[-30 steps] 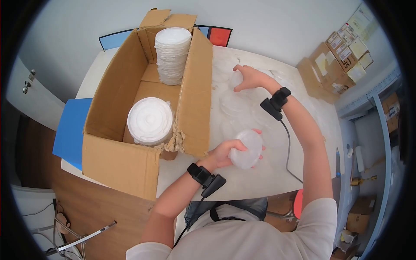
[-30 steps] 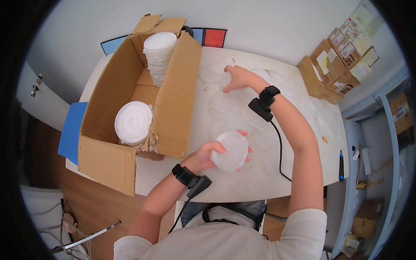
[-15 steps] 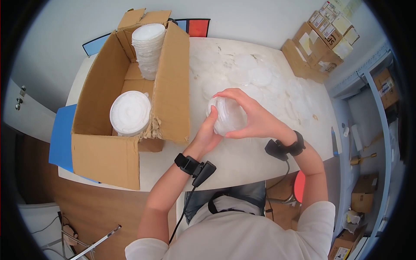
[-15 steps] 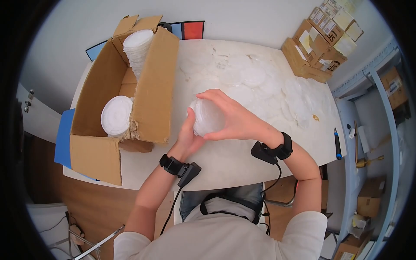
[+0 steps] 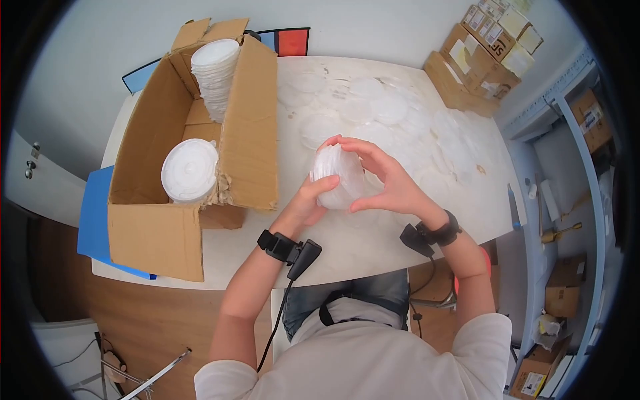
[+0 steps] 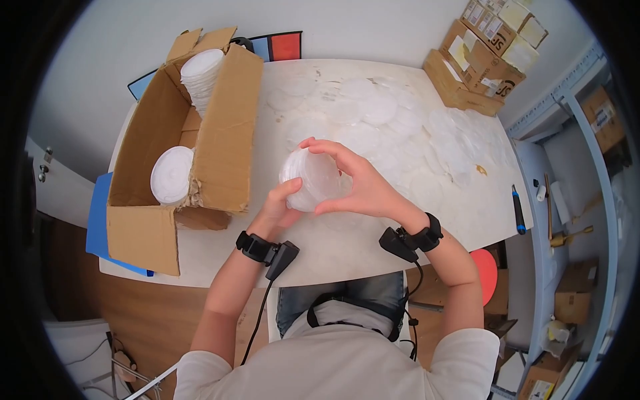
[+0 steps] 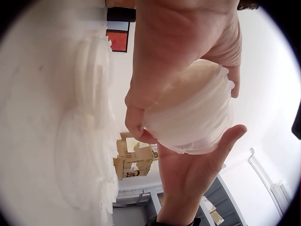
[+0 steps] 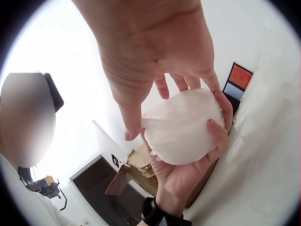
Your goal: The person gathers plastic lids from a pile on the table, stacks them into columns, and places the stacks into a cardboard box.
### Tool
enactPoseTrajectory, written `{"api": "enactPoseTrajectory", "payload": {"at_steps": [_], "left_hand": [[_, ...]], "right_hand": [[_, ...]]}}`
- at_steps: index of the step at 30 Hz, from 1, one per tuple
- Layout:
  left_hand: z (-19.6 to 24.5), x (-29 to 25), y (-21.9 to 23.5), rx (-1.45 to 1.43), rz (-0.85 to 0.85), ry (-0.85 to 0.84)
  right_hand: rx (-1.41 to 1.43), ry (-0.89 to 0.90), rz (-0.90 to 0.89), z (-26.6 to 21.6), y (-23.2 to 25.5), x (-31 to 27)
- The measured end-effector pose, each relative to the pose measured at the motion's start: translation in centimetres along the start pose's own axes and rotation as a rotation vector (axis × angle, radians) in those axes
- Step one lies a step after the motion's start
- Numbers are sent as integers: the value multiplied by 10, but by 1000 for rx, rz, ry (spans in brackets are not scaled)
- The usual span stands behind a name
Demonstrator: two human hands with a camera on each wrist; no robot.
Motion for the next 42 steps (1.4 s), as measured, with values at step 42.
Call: {"api": "enactPoseTrajectory", "payload": {"at_steps": [42], "left_hand": [[-39,-4,16,-313,-53,183]], "right_hand": [[-881,-639,74,154,219,111]]}}
Point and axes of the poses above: each hand's wrist, its own x-axis towards the middle knuckle, its own y-axis out of the back of the hand, z = x × y, the point moved 10 cm from there along x, towards the middle knuckle, and after that the axes turned 7 degrees about -z, right-handed, at the moved point
